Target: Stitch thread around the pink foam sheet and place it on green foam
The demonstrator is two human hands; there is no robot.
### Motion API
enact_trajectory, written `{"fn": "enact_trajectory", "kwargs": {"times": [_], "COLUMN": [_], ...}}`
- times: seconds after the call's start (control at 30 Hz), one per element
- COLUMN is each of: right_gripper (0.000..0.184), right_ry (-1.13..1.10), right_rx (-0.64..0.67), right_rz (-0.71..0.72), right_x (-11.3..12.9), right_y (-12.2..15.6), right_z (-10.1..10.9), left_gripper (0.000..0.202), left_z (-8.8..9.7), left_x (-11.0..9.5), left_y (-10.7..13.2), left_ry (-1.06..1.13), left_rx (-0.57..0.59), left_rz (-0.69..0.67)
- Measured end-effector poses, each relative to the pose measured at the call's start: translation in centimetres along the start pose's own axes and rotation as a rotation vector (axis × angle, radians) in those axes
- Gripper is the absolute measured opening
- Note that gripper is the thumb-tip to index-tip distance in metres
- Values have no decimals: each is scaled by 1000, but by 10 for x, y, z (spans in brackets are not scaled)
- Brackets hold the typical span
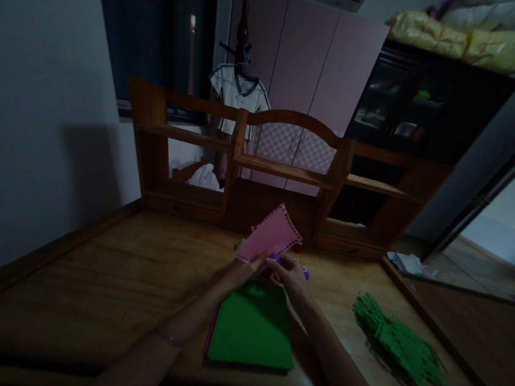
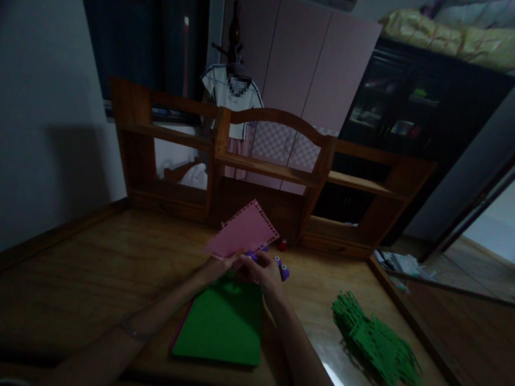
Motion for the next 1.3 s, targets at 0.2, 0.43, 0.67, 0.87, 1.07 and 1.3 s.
{"fn": "enact_trajectory", "kwargs": {"times": [0.2, 0.43, 0.67, 0.87, 1.07, 1.3], "right_gripper": [36, 30, 29, 35, 40, 38], "right_ry": [-30, -54, -55, -81, -118, -109], "right_rx": [-19, -28, -40, -2, 30, 30], "right_rz": [-10, 1, -29, -73, -122, -112], "right_x": [1, -2, -7, -20, -30, -30], "right_y": [2, -1, -4, -9, -9, -10], "right_z": [2, 5, 8, 6, 5, 6], "left_gripper": [38, 39, 35, 35, 36, 36], "left_z": [-7, -12, -1, 13, 19, 23], "left_x": [1, -1, -1, -10, -11, -14], "left_y": [1, 1, 1, 2, 1, 1], "left_ry": [-7, -19, -45, -103, -137, -103], "left_rx": [48, 100, -60, -143, -164, -239], "left_rz": [-7, -21, -27, -37, -20, -58]}}
Point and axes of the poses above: each hand's wrist, its own y-axis away from the middle knuckle, its own z-axis out of the back of the hand, x = y × z, the point moved 9 cm from there along -y, towards the middle knuckle, and after that the axes turned 15 degrees about -y, right-handed, at the moved point
